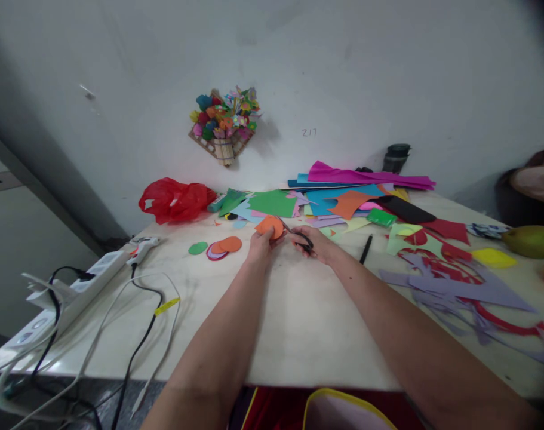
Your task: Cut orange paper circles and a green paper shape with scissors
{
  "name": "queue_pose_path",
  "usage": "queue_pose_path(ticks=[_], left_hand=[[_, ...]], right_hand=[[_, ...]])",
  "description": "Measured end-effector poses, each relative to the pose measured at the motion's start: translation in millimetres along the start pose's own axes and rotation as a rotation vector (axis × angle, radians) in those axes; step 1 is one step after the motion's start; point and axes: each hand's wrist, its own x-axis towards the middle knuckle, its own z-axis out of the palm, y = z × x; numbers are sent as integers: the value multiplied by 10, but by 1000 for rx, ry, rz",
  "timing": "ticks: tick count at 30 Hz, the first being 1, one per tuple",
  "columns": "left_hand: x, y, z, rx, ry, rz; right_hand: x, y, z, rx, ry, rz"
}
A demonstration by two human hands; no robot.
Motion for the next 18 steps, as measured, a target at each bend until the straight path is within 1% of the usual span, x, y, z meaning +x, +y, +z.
queue_pose_path(ticks=[6, 12, 18], left_hand=[[32, -16, -41, 10, -49, -20], [33, -27, -24, 49, -11, -1], [4, -10, 6, 37, 5, 4]], right_hand=[[11, 26, -32, -92, 3, -30], [0, 3, 1, -40, 18, -26], [73, 63, -5, 17, 21, -36]])
